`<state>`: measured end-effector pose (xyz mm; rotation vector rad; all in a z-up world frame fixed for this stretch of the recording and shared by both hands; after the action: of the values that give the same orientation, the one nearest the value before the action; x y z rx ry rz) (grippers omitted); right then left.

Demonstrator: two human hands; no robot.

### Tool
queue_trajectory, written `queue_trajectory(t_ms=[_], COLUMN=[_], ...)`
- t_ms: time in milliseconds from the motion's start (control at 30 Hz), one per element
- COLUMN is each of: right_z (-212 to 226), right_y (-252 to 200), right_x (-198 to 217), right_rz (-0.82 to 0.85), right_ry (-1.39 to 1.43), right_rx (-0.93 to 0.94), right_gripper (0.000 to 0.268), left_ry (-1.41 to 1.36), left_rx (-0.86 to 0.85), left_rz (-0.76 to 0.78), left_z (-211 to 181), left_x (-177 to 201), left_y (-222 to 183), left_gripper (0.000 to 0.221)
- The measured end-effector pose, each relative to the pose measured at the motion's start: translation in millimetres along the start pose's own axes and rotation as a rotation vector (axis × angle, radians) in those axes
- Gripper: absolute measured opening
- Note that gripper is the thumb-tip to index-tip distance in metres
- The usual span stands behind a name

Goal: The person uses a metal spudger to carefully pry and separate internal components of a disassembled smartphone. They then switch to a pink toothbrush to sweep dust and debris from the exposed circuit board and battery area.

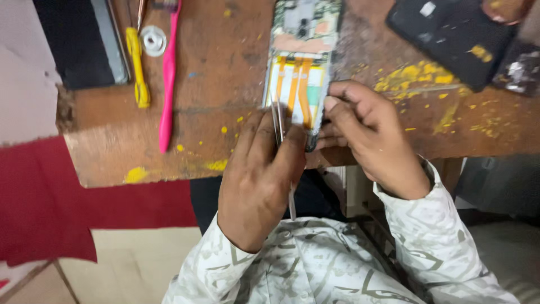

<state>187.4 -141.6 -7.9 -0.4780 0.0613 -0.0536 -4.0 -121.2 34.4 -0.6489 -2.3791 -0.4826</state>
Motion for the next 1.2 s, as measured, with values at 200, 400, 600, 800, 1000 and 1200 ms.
queue_trajectory(t_ms=[200,400,600,800,1000,1200], right_z=[-7.2,-5.3,-11.8,-34.2,-37.1,-43.1], right_y=[-12.1,-17.7,-24.1,-35.5,-36.9,-41.6], right_x=[-16.6,-24.0,-34.8,-47.3,-56.2,-59.5], right_rz=[-0.072,-0.101,-0.176,-0.188,-0.186,-0.225], right_ry=[0.065,0.051,0.016,0.04,0.294,0.314], right_rx=[-0.024,0.02,0.001,0.159,0.059,0.015], right_gripper=[0.026,0.027,0.024,0.016,0.015,0.016], left_ry=[0.105,0.121,0.163,0.283,0.235,0.122], left_rx=[-0.125,-0.131,-0.144,-0.16,-0.194,-0.138], left_rz=[0.092,0.082,0.116,0.163,0.144,0.088], left_z=[10.7,9.4,2.9,-7.5,2.2,6.3], left_x=[9.2,11.8,14.7,14.2,20.2,15.6], left_y=[-14.5,-13.4,-9.1,-14.6,-20.2,-29.3], left_gripper=[0.038,0.035,0.033,0.034,0.034,0.032])
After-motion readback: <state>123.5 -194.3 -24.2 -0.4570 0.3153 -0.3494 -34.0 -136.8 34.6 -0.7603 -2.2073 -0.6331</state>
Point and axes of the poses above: each hand's wrist, its own y-axis towards the middle knuckle, its own x-axis out of the back of the hand, z = x × y, the point moved 1 cm from there along y, towards the middle knuckle, and after that the axes turned 9 degrees about -y, right-handed, at the moved point
